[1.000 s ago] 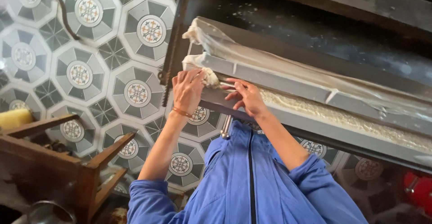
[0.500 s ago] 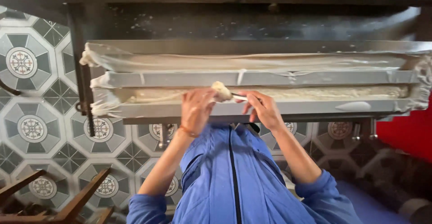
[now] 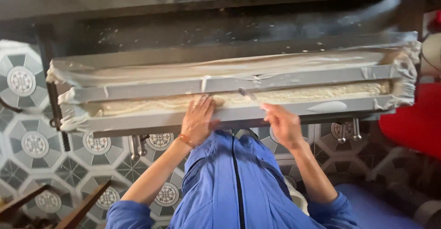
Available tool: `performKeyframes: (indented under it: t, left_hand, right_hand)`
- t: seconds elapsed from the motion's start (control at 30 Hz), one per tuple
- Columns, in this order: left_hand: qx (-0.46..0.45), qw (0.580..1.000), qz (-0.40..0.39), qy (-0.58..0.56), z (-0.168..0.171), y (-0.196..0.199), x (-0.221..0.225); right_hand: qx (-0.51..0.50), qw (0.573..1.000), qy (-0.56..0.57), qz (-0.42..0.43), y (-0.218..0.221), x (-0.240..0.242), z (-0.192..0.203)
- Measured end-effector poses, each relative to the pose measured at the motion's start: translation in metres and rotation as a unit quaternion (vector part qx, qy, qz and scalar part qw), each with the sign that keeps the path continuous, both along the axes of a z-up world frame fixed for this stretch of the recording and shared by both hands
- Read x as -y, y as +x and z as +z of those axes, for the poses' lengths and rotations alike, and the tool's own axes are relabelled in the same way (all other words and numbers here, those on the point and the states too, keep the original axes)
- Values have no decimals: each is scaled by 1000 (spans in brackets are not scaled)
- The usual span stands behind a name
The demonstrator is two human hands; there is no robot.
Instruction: Folding a cloth over tofu curds in a long rectangular mold and smoothing the surface before pressing.
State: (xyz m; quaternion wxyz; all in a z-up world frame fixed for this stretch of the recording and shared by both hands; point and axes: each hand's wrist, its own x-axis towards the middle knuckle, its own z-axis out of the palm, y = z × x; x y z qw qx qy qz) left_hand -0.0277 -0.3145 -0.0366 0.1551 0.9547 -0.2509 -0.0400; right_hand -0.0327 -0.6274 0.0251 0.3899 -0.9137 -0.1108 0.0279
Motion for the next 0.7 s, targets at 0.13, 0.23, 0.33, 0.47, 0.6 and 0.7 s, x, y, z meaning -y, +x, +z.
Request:
performKeyframes:
  t: [0.13, 0.23, 0.33, 0.47, 0.6, 0.7]
  left_hand:
    - [40, 998, 36, 23, 25, 1, 17]
    - [83, 996, 25, -1, 26, 7, 49]
    - [109, 994, -22, -21, 14, 12, 111]
    - [87, 989, -121, -21, 2, 7, 217]
    - [58, 977, -201, -43, 11, 10, 311]
    - [23, 966, -242, -92, -18, 9, 350]
  right_hand:
    - [-98, 934, 239, -247, -10, 83, -7]
    - [-53, 831, 353, -426, -16, 177, -15]
    - [46, 832, 266, -485, -31, 273, -11]
    - [182, 915, -86, -349, -38, 359, -19]
    - [225, 888, -303, -261, -27, 387, -24]
    - [196, 902, -307, -231, -16, 399, -31]
